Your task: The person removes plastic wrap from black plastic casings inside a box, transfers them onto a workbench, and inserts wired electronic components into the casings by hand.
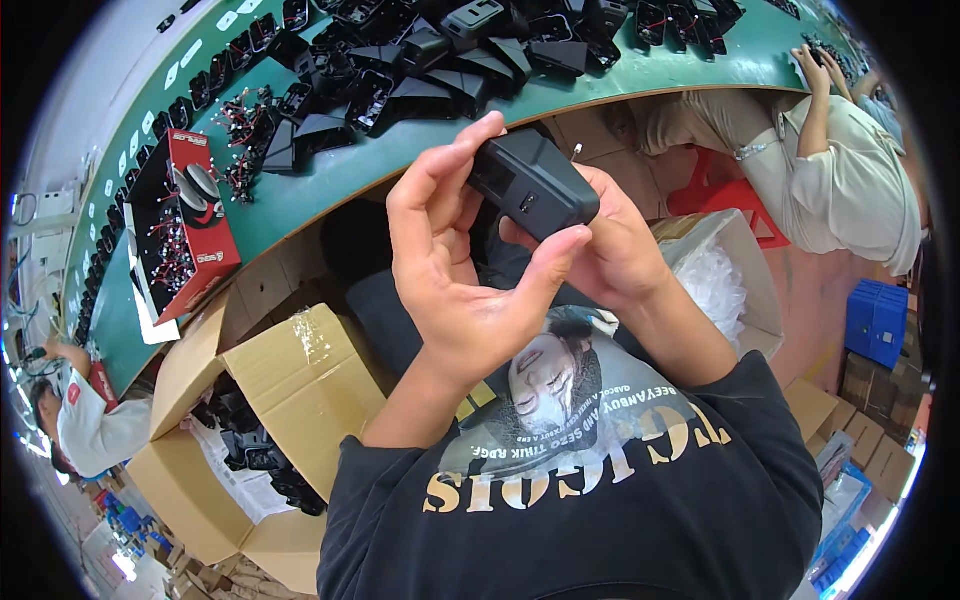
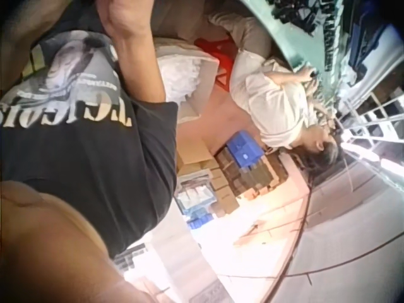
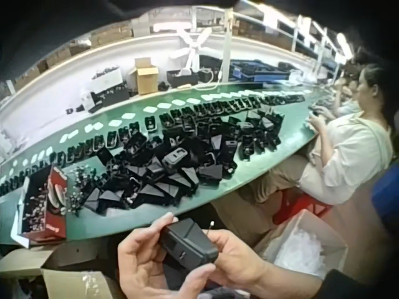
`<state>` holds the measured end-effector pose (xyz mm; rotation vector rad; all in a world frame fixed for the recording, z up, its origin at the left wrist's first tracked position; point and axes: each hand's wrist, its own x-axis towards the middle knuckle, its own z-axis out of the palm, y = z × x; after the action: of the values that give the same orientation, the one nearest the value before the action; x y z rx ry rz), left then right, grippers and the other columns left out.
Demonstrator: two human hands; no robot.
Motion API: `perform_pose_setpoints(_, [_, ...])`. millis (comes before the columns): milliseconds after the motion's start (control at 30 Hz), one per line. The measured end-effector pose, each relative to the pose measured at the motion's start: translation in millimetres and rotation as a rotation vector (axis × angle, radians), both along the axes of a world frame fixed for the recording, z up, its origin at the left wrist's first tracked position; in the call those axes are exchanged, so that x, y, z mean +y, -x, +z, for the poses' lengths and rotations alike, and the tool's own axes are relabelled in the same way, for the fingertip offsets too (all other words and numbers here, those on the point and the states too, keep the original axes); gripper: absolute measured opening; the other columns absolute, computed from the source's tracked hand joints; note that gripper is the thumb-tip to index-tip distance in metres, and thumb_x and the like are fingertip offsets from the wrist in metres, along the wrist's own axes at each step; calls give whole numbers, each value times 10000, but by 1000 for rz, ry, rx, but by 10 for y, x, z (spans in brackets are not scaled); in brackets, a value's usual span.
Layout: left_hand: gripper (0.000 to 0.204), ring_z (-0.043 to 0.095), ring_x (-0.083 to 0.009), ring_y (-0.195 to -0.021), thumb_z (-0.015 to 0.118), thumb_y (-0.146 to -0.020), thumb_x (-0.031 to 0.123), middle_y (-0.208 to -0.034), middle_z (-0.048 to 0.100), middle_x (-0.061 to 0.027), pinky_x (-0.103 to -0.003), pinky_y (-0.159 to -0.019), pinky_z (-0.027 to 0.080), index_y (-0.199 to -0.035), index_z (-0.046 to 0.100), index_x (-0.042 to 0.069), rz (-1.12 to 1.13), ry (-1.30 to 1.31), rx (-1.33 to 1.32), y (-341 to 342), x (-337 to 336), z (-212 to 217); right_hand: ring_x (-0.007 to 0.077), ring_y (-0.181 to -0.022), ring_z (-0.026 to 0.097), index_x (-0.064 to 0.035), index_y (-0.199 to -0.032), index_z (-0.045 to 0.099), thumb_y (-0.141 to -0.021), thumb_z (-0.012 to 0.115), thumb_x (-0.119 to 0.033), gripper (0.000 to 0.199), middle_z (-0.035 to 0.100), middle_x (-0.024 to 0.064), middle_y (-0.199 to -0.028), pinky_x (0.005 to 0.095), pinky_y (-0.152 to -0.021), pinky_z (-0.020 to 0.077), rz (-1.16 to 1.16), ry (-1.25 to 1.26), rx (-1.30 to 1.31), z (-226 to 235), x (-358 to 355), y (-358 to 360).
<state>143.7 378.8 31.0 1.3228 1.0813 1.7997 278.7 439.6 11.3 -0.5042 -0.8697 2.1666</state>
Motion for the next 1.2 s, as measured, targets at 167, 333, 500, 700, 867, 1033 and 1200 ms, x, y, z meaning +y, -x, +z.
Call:
perform_pose_setpoints(167, [817,580,-313,-1241,772,-739,-70,-1454,503,-239,-388,-1060,485,-1418,333,43,14,7,40,-18,-33,23,189,-974,652,17,-1211,599,-838,785,-211,476,663,133,-1121,336,-859,568,87,-101,-120,32,58,-134])
perform_pose_setpoints(333, [828,600,-316,-1203,776,-726,-63,-1444,508,-244,-385,-1029,507,-1411,323,46,15,26,108,25,-51,93,193,-999,645,5,-1246,580,-861,757,-219,480,652,133,-1147,370,-856,569,42,-55,-79,-24,-43,-87])
perform_pose_setpoints(500, [833,607,-326,-1185,776,-716,-65,-1433,514,-246,-390,-1008,519,-1402,317,46,12,-19,151,-11,-63,133,184,-980,649,-4,-1281,565,-892,708,-180,450,657,129,-1138,363,-845,575,2,74,29,19,-186,-39])
perform_pose_setpoints(700, [836,585,-351,-1218,789,-706,-60,-1425,512,-249,-412,-1023,507,-1378,308,62,-11,-43,86,-72,-71,118,143,-913,660,-1,-1268,593,-920,670,-86,366,689,110,-1089,277,-822,566,10,166,211,25,-254,-77])
perform_pose_setpoints(867, [848,560,-377,-1257,796,-699,-61,-1425,504,-253,-438,-1050,489,-1369,297,85,-89,-33,2,-56,-24,37,154,-940,658,2,-1259,607,-898,678,-104,382,690,118,-1106,290,-830,562,46,122,74,26,-117,-214])
perform_pose_setpoints(1033, [858,540,-398,-1291,793,-701,-67,-1426,500,-252,-465,-1073,472,-1373,287,100,-209,-101,2,-84,70,-171,165,-963,654,10,-1244,622,-862,671,-69,393,688,127,-1125,294,-824,559,125,42,104,-48,49,-438])
perform_pose_setpoints(1200, [867,514,-409,-1326,784,-711,-65,-1431,498,-246,-487,-1093,449,-1389,271,103,-261,-113,85,-188,209,-402,172,-955,650,17,-1234,629,-829,644,-20,406,680,134,-1136,290,-809,552,153,40,228,-346,107,-620])
